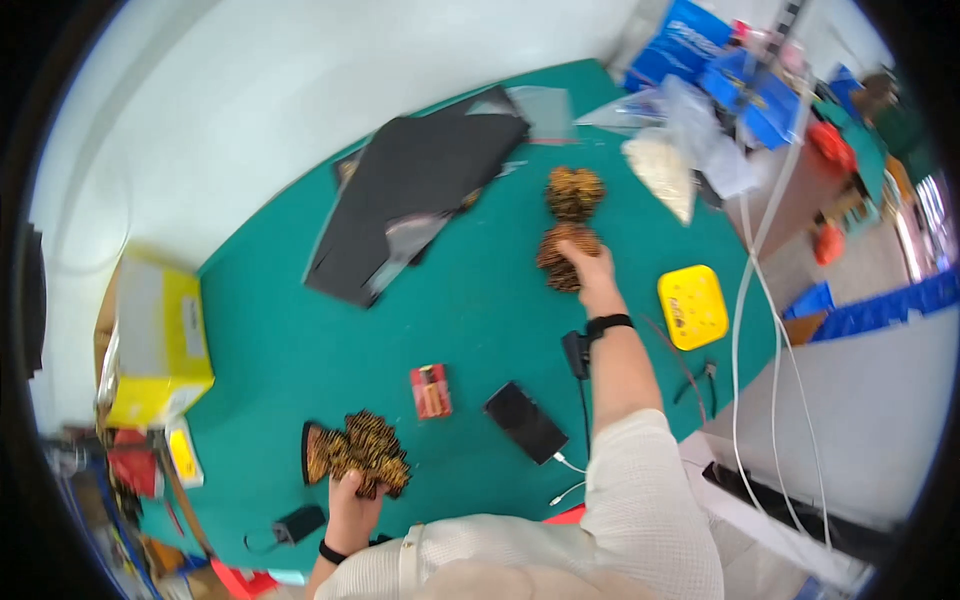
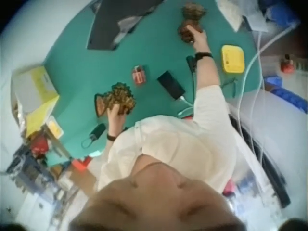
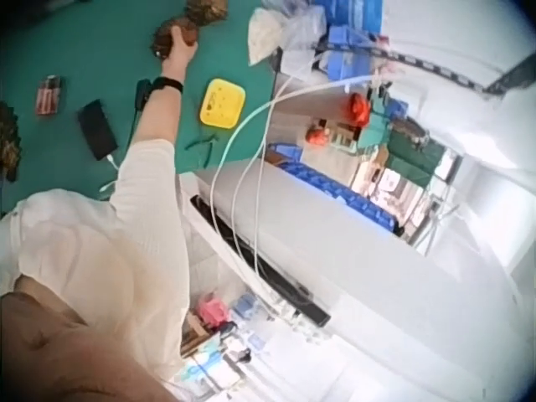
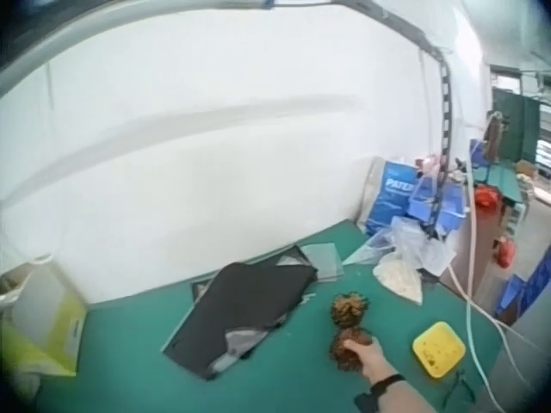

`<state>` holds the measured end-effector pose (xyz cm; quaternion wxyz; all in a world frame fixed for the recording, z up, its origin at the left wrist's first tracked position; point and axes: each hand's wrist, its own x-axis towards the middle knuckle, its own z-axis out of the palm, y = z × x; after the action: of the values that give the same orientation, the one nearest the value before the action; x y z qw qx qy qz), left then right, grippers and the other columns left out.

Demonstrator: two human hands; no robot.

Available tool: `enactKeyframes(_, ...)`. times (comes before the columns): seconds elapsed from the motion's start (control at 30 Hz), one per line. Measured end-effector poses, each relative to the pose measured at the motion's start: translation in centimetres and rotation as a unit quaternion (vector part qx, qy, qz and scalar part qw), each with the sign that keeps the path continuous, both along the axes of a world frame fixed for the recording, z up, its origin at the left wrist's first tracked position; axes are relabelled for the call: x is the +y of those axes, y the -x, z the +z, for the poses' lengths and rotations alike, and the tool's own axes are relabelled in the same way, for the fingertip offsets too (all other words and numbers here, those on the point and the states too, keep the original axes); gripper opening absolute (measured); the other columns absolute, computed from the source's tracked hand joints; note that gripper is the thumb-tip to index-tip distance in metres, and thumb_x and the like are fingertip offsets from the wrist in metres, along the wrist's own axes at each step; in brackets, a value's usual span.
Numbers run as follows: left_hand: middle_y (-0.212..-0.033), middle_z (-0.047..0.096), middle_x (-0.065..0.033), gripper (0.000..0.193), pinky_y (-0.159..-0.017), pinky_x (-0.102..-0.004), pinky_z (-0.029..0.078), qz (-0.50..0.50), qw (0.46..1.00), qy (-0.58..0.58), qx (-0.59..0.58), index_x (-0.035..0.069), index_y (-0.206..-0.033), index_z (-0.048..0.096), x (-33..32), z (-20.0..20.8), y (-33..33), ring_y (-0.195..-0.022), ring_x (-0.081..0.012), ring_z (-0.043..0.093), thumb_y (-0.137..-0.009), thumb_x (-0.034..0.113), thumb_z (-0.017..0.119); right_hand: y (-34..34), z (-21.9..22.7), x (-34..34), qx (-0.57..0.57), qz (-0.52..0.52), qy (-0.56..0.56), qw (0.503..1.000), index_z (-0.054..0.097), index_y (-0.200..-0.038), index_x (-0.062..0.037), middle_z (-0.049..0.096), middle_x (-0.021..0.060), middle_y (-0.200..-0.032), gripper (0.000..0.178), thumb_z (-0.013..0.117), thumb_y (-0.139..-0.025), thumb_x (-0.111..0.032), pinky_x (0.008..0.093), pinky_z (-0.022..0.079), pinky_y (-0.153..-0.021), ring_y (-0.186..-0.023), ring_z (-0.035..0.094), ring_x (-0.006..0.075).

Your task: Organizing and stacking batches of sequined bow-shaped shoe components on a workbench in a shoe manufacturing facility.

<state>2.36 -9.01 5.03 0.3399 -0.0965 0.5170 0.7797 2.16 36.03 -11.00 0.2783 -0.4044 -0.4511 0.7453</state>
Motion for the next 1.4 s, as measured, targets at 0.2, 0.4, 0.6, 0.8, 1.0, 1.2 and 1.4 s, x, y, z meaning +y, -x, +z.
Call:
enactKeyframes(0.2, -0.114, 0.053, -0.0103, 0.054, -0.074, -0.0362, 0.050, -0.013, 0.998, -0.067, -0.018, 0.004, -0.122, 0.040, -1.7, 0.6, 0.2, -0.099, -0.0234, 0.055, -0.076, 0.020, 0.063, -3.0, 2.5, -2.9, 0.075, 0.000, 0.150, 0.986, 0.051, -0.114, -0.0055, 0.057, 0.0081, -0.108, 0.035, 0.062, -0.083, -0.018, 0.0398, 0.050, -0.079, -0.096, 0.057, 0.0225)
enactKeyframes(0.4, -0.115, 0.053, -0.0100, 0.056, -0.075, -0.0352, 0.050, -0.014, 0.990, -0.133, -0.034, 0.005, -0.123, 0.040, -5.7, 1.1, -1.9, -0.102, -0.0226, 0.055, -0.076, 0.023, 0.066, -5.1, 5.3, -11.7, 0.059, 0.064, 0.169, 0.982, 0.050, -0.117, -0.0063, 0.056, 0.0065, -0.111, 0.034, 0.057, -0.086, -0.020, 0.0374, 0.047, -0.084, -0.101, 0.054, 0.0211)
enactKeyframes(0.6, -0.112, 0.055, -0.0122, 0.048, -0.076, -0.0365, 0.051, -0.003, 0.964, -0.260, -0.062, 0.001, -0.119, 0.042, -12.2, 1.7, -4.8, -0.099, -0.0226, 0.057, -0.079, 0.017, 0.063, -10.1, 9.7, -24.1, 0.075, 0.129, 0.180, 0.972, 0.047, -0.120, -0.0050, 0.053, 0.0076, -0.117, 0.037, 0.054, -0.088, -0.022, 0.0389, 0.042, -0.090, -0.107, 0.051, 0.0225)
enactKeyframes(0.8, -0.116, 0.053, -0.0110, 0.052, -0.078, -0.0393, 0.049, -0.010, 0.957, -0.281, -0.071, 0.004, -0.122, 0.041, -23.4, 1.9, -9.7, -0.103, -0.0240, 0.054, -0.077, 0.017, 0.064, -16.5, 12.2, -37.8, 0.046, 0.213, 0.166, 0.962, 0.043, -0.122, -0.0057, 0.052, 0.0083, -0.117, 0.041, 0.055, -0.086, -0.021, 0.0408, 0.044, -0.089, -0.106, 0.052, 0.0245)
enactKeyframes(1.0, -0.114, 0.053, -0.0109, 0.045, -0.081, -0.0384, 0.051, 0.066, 0.941, -0.326, -0.059, 0.005, -0.122, 0.038, -36.8, 2.1, -14.5, -0.102, -0.0221, 0.056, -0.083, 0.015, 0.057, -18.9, 13.4, -52.8, 0.010, 0.395, 0.196, 0.898, 0.045, -0.119, -0.0054, 0.055, 0.0062, -0.113, 0.050, 0.067, -0.077, -0.022, 0.0378, 0.045, -0.088, -0.104, 0.053, 0.0223)
enactKeyframes(1.2, -0.114, 0.055, -0.0096, 0.040, -0.082, -0.0381, 0.049, 0.262, 0.915, -0.303, -0.052, 0.005, -0.121, 0.044, -47.3, 3.9, -17.8, -0.102, -0.0207, 0.056, -0.088, 0.026, 0.050, -16.6, 15.4, -66.7, -0.063, 0.569, 0.237, 0.785, 0.049, -0.115, -0.0046, 0.059, 0.0075, -0.106, 0.056, 0.076, -0.069, -0.021, 0.0358, 0.045, -0.086, -0.098, 0.056, 0.0213)
enactKeyframes(1.4, -0.113, 0.056, -0.0069, 0.037, -0.086, -0.0381, 0.044, 0.477, 0.833, -0.281, -0.023, 0.008, -0.120, 0.046, -51.7, 4.4, -20.5, -0.103, -0.0187, 0.054, -0.090, 0.028, 0.048, -12.6, 14.3, -73.5, -0.096, 0.672, 0.264, 0.685, 0.049, -0.115, -0.0038, 0.058, 0.0078, -0.108, 0.055, 0.074, -0.071, -0.022, 0.0374, 0.045, -0.086, -0.100, 0.056, 0.0226)
